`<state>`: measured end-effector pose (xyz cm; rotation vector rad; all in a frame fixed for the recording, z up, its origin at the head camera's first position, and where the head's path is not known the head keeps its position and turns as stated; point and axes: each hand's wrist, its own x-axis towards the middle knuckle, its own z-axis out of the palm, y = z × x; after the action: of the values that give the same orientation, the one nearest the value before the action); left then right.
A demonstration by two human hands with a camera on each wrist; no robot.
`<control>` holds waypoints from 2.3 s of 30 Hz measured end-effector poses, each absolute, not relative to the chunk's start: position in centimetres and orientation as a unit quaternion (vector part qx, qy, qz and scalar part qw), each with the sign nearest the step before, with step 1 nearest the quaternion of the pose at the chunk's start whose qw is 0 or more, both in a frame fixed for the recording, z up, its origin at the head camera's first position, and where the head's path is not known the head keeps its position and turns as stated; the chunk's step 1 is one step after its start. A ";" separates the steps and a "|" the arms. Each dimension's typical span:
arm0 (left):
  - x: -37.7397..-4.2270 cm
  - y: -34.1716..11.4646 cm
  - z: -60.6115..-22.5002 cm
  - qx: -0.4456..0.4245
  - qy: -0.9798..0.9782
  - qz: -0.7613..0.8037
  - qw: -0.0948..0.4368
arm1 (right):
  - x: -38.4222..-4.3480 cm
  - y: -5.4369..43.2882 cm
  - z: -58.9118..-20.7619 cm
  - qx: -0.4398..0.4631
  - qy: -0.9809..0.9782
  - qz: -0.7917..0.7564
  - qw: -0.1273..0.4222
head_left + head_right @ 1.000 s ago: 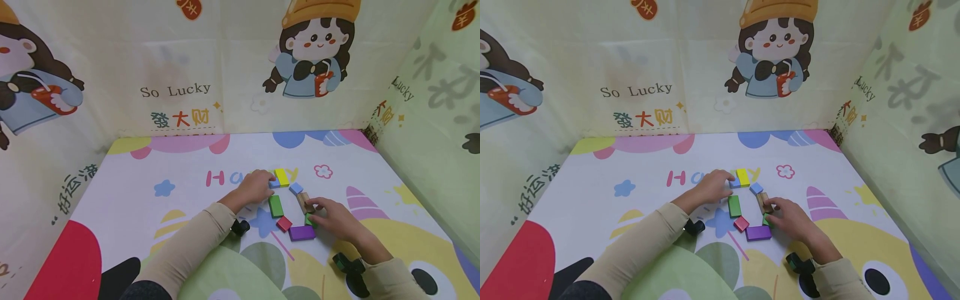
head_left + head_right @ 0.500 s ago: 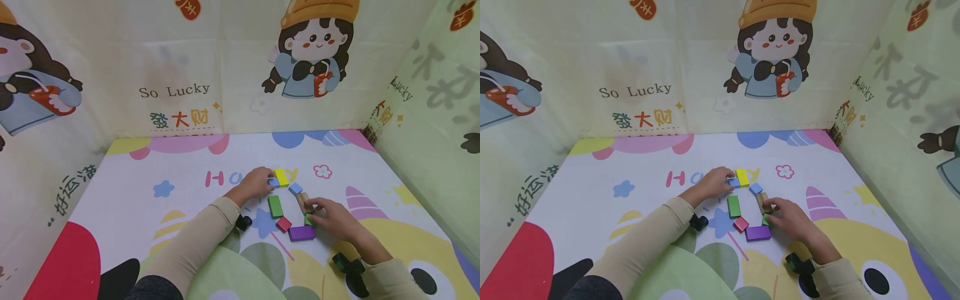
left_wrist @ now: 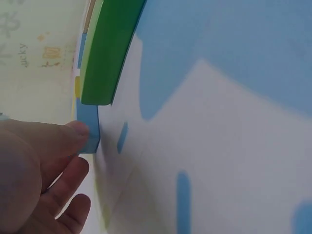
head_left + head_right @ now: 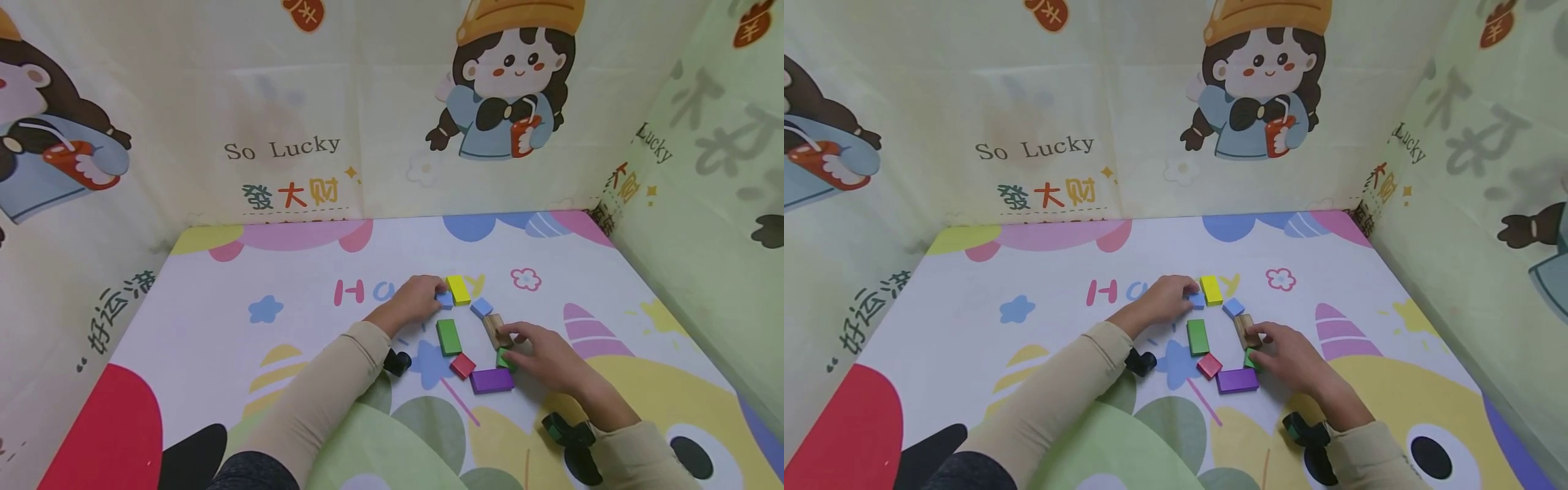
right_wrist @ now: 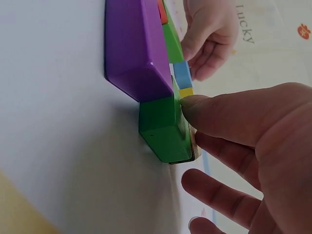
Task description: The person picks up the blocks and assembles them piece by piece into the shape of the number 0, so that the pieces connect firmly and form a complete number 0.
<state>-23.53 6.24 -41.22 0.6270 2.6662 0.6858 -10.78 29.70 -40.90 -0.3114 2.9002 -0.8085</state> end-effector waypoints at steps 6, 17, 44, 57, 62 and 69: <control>-23.5 6.0 -41.0 0.213 0.923 0.263 0.184 | -10.8 29.7 -40.9 -0.100 0.957 -0.266 0.058; -23.3 6.5 -41.6 0.187 0.930 0.287 0.132 | -10.6 29.6 -40.8 -0.102 0.956 -0.268 0.061; -23.0 6.8 -41.7 0.166 0.942 0.256 0.143 | -10.7 29.6 -40.9 -0.108 0.957 -0.265 0.055; -22.7 6.8 -41.2 0.175 0.917 0.304 0.188 | -10.6 29.6 -40.8 -0.114 0.954 -0.271 0.057; -22.7 6.8 -41.4 0.175 0.927 0.296 0.150 | -10.6 29.7 -40.7 -0.114 0.954 -0.271 0.056; -22.5 7.2 -41.5 0.152 0.940 0.282 0.112 | -10.7 29.7 -40.8 -0.111 0.954 -0.272 0.059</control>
<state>-22.50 7.18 -41.49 0.4474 2.7599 0.8286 -10.74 29.73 -40.82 -0.3360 2.8899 -0.8239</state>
